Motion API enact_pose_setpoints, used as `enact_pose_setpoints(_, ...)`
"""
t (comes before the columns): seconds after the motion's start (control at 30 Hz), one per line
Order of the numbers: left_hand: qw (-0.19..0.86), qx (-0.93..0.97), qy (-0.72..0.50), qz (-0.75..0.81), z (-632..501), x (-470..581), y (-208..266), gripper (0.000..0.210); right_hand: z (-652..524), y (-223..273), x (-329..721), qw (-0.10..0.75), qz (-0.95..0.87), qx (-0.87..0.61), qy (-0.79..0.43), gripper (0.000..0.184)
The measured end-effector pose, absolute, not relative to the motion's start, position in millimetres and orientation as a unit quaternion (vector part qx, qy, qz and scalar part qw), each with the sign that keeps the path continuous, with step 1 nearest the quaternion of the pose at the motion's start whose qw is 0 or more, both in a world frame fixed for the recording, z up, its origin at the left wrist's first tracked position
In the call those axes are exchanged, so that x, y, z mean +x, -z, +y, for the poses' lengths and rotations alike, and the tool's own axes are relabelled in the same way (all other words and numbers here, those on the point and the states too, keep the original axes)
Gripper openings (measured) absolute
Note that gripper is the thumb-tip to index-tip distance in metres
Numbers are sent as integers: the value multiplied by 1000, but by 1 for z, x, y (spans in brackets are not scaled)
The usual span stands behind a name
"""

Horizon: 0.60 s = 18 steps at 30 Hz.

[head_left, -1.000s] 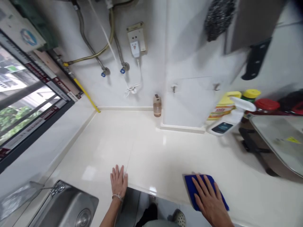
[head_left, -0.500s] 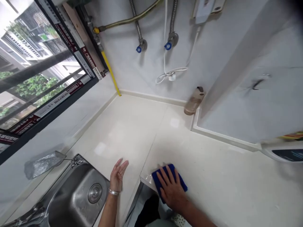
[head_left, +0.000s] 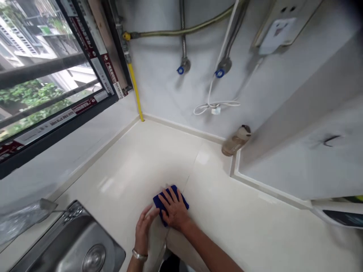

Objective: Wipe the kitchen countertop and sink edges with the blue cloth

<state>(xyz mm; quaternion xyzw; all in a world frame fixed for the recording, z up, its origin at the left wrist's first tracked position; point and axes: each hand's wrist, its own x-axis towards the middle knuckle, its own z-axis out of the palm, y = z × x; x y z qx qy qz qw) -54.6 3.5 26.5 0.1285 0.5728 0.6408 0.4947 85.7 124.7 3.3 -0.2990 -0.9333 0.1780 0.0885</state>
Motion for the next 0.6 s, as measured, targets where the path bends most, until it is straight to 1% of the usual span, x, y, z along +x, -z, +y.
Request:
enact_pose_setpoints(0.13, 516, 230, -567, 600, 40, -37, -21, 58, 168, 3, 126, 112, -886, -429, -136, 66)
enact_pose_setpoints(0.23, 514, 312, -523, 604, 72, -22, -21, 50, 182, 6, 174, 150, -865, -463, -123, 61)
enact_pose_setpoints(0.3, 496, 396, -493, 595, 93, -11, -22, 51, 176, 8, 210, 200, -846, -482, -108, 60)
enact_pose_setpoints(0.4, 429, 521, -429, 600, 125, 11, -20, 52, 142, 14, 269, 279, -790, -543, -59, 62)
enact_pose_setpoints(0.5, 363, 580, -390, 616, 152, 46, -11, 54, 89, 23, 331, 291, -755, -588, 1, 66)
enact_pose_setpoints(0.57, 334, 598, -377, 623, 162, 75, -1, 60, 53, 30, 367, 290, -739, -607, 45, 74)
enact_pose_setpoints(0.6, 308, 612, -361, 632, 165, 89, 5, 63, 37, 34, 382, 305, -713, -626, 77, 80)
